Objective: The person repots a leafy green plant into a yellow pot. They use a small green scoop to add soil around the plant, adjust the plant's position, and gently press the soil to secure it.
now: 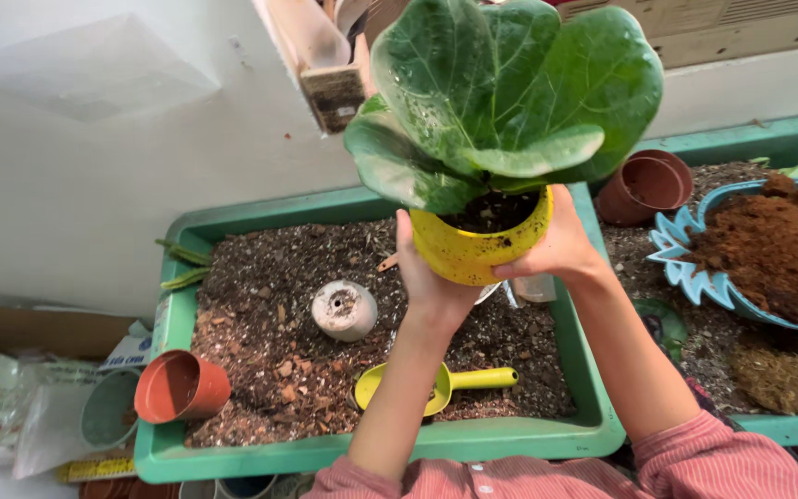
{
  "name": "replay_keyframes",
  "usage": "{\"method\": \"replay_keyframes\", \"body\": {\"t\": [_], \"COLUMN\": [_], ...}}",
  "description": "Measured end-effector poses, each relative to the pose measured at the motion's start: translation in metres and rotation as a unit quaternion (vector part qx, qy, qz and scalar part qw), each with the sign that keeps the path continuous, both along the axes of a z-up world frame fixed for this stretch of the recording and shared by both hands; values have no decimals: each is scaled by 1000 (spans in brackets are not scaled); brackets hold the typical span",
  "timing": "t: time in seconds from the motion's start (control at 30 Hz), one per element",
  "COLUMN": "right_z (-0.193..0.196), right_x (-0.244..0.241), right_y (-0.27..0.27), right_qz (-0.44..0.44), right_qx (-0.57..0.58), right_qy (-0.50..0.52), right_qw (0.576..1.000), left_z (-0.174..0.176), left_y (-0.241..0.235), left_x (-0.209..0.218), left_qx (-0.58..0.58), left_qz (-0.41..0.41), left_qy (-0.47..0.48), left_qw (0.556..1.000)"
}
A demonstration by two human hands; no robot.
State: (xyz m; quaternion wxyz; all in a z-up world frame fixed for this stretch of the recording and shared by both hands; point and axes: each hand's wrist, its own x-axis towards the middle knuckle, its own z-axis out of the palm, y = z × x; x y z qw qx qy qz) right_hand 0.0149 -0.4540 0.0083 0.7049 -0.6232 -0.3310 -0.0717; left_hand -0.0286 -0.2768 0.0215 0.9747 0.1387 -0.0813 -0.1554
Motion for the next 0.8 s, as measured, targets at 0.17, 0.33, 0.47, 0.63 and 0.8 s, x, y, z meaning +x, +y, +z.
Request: {"method": "replay_keyframes", "body": {"t": [0.17, 0.33, 0.47, 0.63, 0.8], "right_z": [6, 19, 35, 60, 89], "right_x": [8, 13, 35, 77, 101], "right_y": [27, 49, 58, 59, 72], "right_qz": [37, 85, 148, 256, 366], "right_qx": [20, 36, 42, 48, 55], "right_qy": [-1, 24, 7, 12, -9], "right_qw": [999, 995, 988, 965, 929], "left_z": [3, 12, 25, 48, 60], "left_y": [13, 28, 38, 48, 52], "left_x": [1, -2, -2, -2, -10], "left_qx": [-120, -118, -100, 10, 52], "left_qz": [-21, 9, 35, 77, 72], "left_qy": [-27, -36, -22, -15, -140], "left_qw": [992, 992, 994, 997, 986]}}
